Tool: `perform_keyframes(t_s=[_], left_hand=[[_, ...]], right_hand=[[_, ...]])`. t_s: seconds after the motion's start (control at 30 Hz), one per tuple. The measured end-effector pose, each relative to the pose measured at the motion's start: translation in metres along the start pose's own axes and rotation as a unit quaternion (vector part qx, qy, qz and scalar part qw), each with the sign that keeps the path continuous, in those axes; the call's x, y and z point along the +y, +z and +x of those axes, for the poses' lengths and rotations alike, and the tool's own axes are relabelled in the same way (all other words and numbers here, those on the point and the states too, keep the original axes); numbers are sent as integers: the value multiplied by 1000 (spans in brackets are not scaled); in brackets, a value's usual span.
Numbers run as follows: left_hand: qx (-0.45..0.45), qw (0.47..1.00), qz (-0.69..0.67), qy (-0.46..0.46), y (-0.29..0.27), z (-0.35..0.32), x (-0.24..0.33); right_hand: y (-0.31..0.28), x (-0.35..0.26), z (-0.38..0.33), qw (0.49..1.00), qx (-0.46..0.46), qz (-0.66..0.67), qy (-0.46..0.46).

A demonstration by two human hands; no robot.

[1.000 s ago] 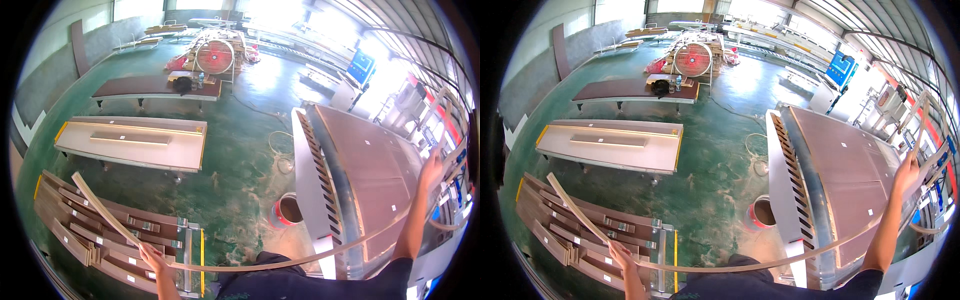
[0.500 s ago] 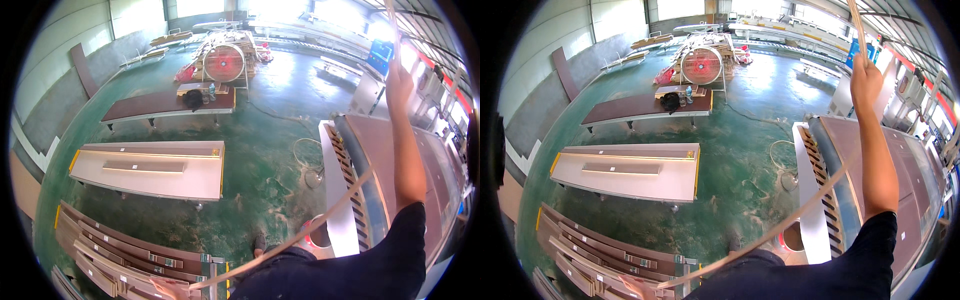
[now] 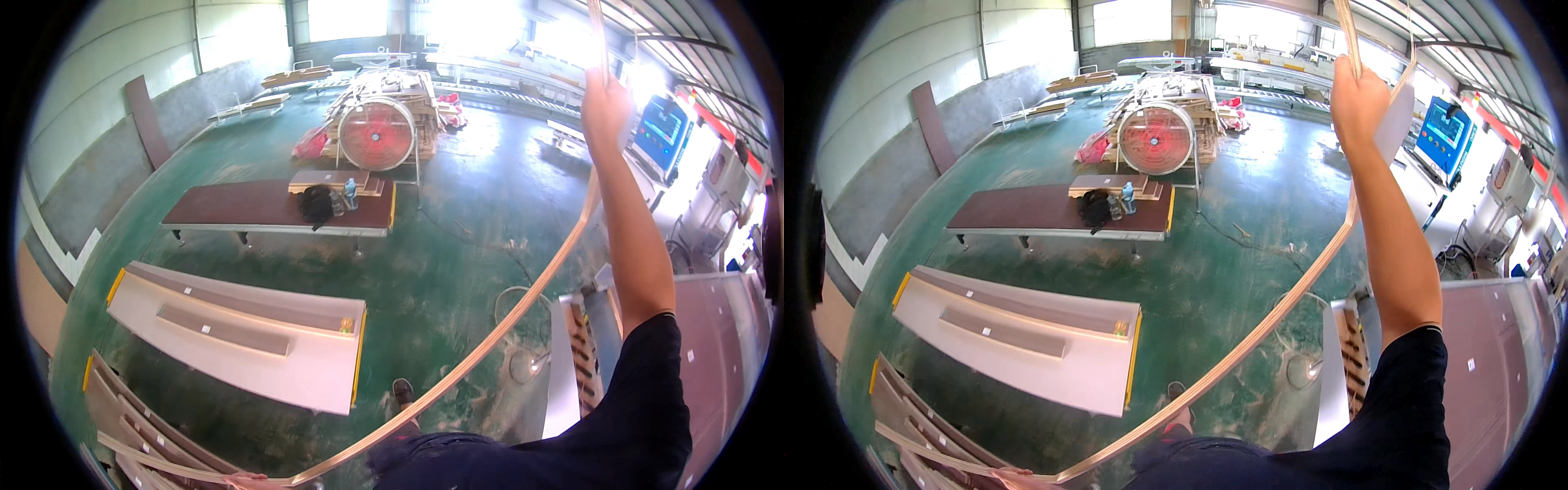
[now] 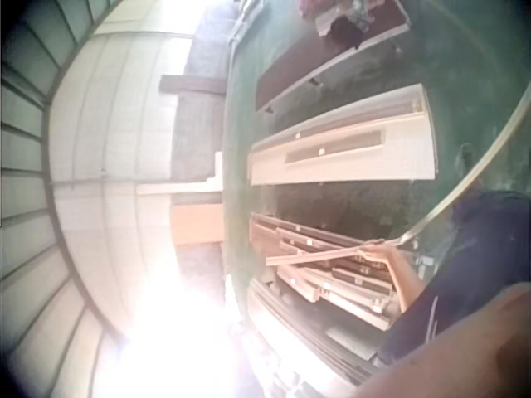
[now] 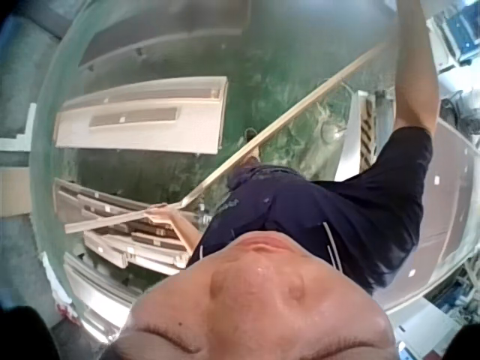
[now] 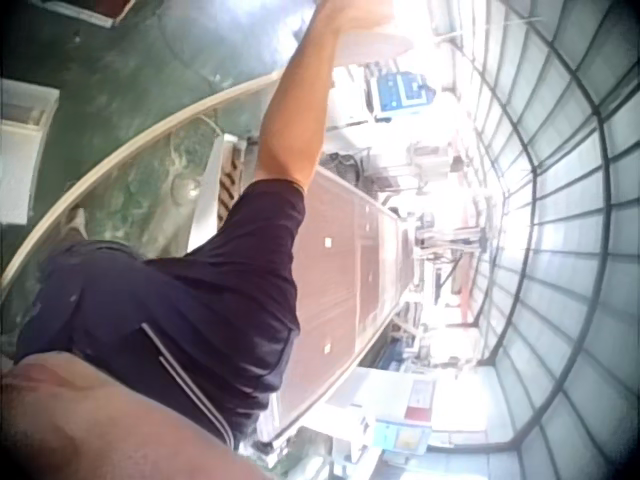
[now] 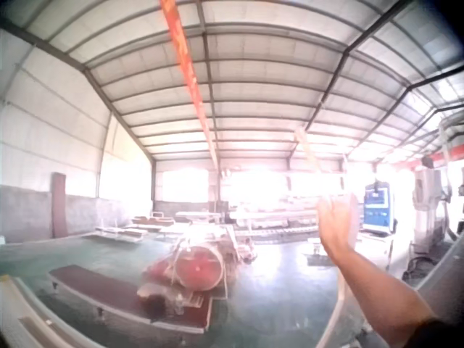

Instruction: The person places panels on a stack, sweeps sawdust off a machine table, and loads a larger panel and edge strips onto the processing machine.

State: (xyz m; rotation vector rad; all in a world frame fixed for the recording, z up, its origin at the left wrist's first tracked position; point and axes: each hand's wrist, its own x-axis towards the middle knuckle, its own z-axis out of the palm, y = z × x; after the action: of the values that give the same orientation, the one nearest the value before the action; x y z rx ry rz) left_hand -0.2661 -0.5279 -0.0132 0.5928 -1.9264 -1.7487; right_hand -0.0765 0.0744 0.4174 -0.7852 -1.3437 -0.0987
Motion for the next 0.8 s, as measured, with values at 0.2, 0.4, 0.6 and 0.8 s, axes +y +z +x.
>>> perform_keyframes(t_s=[0.2,0.4,0.6,0.8], left_hand=[[-12,1000,2,13,176,-25,12],[-78,994,26,69,349,-57,46],[-34,999,-17,0,530,-122,44],[-150,987,31,-52,675,-194,84]], right_hand=[[118,89,40,1000,26,2,-5],[216,194,85,988,56,-132,-57],[303,329,96,983,12,-184,-14],[405,482,139,980,-9,-190,60]])
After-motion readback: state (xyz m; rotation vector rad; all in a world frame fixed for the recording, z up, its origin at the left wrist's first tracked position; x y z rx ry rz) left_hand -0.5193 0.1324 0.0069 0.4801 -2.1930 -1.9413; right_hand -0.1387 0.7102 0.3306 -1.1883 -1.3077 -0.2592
